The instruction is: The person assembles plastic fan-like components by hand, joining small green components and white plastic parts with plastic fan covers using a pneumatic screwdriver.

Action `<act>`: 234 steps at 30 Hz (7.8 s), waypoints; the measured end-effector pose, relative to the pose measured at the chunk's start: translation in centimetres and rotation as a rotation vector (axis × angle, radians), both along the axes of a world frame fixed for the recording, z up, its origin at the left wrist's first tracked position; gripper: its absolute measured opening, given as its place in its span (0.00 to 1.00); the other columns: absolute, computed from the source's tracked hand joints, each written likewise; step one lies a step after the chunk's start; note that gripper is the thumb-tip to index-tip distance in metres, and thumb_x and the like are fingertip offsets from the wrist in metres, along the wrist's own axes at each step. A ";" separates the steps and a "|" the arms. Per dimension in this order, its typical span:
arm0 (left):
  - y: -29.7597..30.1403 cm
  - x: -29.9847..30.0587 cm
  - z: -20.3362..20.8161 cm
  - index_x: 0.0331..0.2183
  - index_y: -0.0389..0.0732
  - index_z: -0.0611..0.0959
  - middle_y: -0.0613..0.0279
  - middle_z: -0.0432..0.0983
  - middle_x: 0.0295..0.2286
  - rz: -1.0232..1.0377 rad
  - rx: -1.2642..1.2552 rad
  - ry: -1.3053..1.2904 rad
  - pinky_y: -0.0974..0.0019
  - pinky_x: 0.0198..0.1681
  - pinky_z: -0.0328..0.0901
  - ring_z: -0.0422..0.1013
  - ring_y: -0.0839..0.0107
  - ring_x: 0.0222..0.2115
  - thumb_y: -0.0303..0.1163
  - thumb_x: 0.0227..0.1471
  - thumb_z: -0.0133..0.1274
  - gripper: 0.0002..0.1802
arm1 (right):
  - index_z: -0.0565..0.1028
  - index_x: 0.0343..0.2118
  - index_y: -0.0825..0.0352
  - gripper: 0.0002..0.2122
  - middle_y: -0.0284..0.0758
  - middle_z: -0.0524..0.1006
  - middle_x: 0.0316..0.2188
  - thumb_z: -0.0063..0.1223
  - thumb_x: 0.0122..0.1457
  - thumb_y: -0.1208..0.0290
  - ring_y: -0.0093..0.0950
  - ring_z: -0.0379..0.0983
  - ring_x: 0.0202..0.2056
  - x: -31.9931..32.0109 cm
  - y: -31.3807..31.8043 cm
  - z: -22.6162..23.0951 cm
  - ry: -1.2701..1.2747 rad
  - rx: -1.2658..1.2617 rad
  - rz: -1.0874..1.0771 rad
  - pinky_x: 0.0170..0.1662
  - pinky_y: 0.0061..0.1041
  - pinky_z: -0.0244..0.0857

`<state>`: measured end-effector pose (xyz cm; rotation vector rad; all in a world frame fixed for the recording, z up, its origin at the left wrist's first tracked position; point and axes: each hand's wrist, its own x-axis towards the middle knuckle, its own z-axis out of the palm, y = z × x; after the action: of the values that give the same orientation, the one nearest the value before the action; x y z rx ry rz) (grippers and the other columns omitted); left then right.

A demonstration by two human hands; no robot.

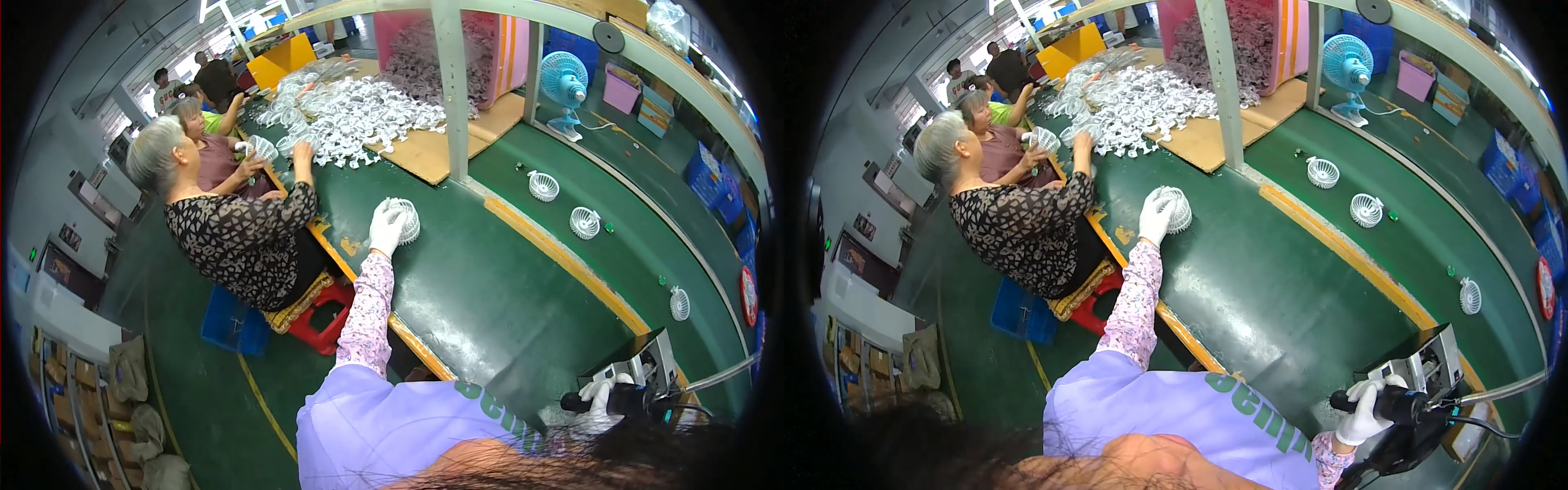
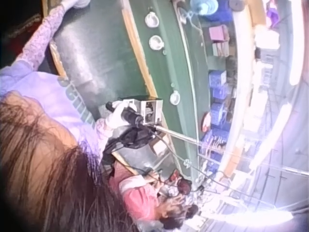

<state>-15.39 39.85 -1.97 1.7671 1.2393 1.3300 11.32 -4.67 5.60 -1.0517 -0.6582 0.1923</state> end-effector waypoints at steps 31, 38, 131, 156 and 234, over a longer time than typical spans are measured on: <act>-30.6 17.0 5.0 0.19 0.44 0.81 0.64 0.70 0.20 -1.449 0.582 0.368 0.61 0.26 0.62 0.68 0.63 0.23 0.39 0.33 0.63 0.11 | 0.70 0.38 0.69 0.15 0.28 0.72 0.23 0.54 0.46 0.88 0.16 0.69 0.22 0.9 -1.3 5.6 -0.061 -0.231 -0.490 0.25 0.15 0.63; -30.7 17.1 5.1 0.18 0.44 0.80 0.64 0.69 0.19 -1.427 0.619 0.336 0.60 0.26 0.62 0.67 0.63 0.23 0.39 0.34 0.63 0.11 | 0.66 0.38 0.69 0.16 0.32 0.70 0.20 0.46 0.45 0.93 0.22 0.67 0.16 -0.3 0.9 4.8 0.032 -0.038 -0.367 0.19 0.20 0.62; -28.4 16.2 3.1 0.18 0.42 0.80 0.61 0.70 0.20 -1.432 0.498 0.397 0.58 0.29 0.63 0.69 0.61 0.25 0.39 0.36 0.60 0.11 | 0.67 0.37 0.69 0.14 0.29 0.70 0.21 0.50 0.47 0.89 0.18 0.67 0.18 -0.5 4.5 1.1 -0.020 -0.166 -0.293 0.20 0.17 0.60; -27.6 15.4 2.9 0.17 0.42 0.78 0.61 0.69 0.20 -1.422 0.507 0.349 0.58 0.29 0.63 0.69 0.61 0.26 0.39 0.37 0.59 0.12 | 0.71 0.34 0.68 0.12 0.27 0.72 0.24 0.57 0.45 0.85 0.16 0.70 0.26 0.5 0.8 3.6 -0.099 -0.071 -0.601 0.31 0.16 0.64; -13.5 31.7 2.5 0.45 0.40 0.75 0.50 0.65 0.48 -1.081 0.295 0.237 0.60 0.52 0.59 0.63 0.54 0.48 0.33 0.43 0.54 0.23 | 0.61 0.43 0.70 0.17 0.32 0.62 0.13 0.36 0.48 0.89 0.24 0.58 0.11 -4.9 2.3 5.7 0.006 -0.011 -0.216 0.16 0.23 0.59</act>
<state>16.30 26.36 0.56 2.3064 0.0397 0.6667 6.43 -2.39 11.34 -1.1244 -0.5340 0.0119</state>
